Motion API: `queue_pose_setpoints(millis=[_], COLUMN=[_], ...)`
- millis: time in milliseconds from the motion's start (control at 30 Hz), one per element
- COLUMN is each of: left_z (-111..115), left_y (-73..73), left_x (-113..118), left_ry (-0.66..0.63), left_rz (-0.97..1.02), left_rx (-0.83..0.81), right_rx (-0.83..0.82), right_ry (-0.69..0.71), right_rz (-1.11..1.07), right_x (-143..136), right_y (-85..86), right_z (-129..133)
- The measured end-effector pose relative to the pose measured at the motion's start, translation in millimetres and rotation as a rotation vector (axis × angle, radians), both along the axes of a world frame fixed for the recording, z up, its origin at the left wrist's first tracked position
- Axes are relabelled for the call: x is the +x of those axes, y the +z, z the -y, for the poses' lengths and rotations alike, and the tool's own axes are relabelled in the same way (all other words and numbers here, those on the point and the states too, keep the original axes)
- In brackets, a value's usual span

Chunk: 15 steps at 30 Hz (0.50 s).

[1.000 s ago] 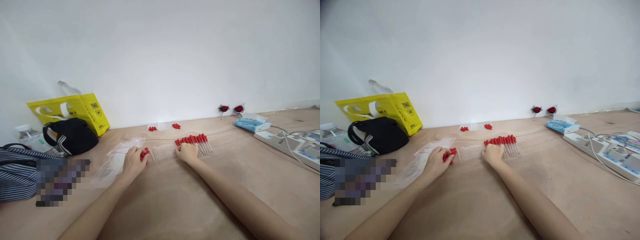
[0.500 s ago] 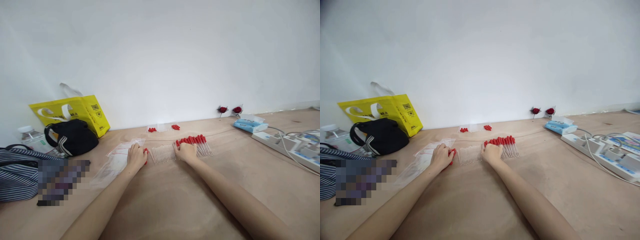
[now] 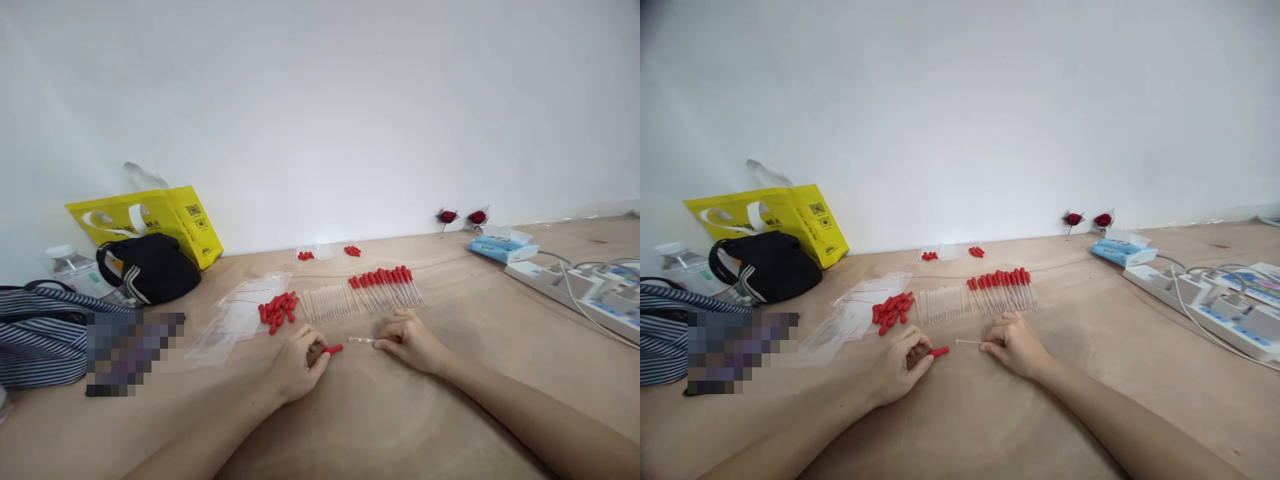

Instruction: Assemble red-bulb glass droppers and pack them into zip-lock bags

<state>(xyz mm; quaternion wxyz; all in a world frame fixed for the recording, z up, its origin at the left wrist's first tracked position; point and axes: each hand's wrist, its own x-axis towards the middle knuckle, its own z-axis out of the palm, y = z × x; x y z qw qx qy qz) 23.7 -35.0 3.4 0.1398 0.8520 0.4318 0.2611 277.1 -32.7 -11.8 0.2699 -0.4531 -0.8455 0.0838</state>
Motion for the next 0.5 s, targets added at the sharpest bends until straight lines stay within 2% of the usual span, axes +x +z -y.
queue_pose_setpoints(millis=[133,267,500], left_z=[-2.8,-4.4,-5.6], left_y=[3.7,-0.2,-4.9], left_x=[3.5,9.1,10.7], left_ry=[-0.027,-0.010,0.003], left_rz=[-0.012,-0.037,0.072], left_rx=[-0.052,-0.053,-0.023], right_rx=[-0.040,-0.046,0.085], right_ry=[0.005,0.038,-0.001], right_rz=[-0.045,-0.060,-0.076], right_x=[-3.8,-10.0,-19.5], right_y=[5.2,3.4,-7.3], right_z=[-4.0,-6.3,1.5])
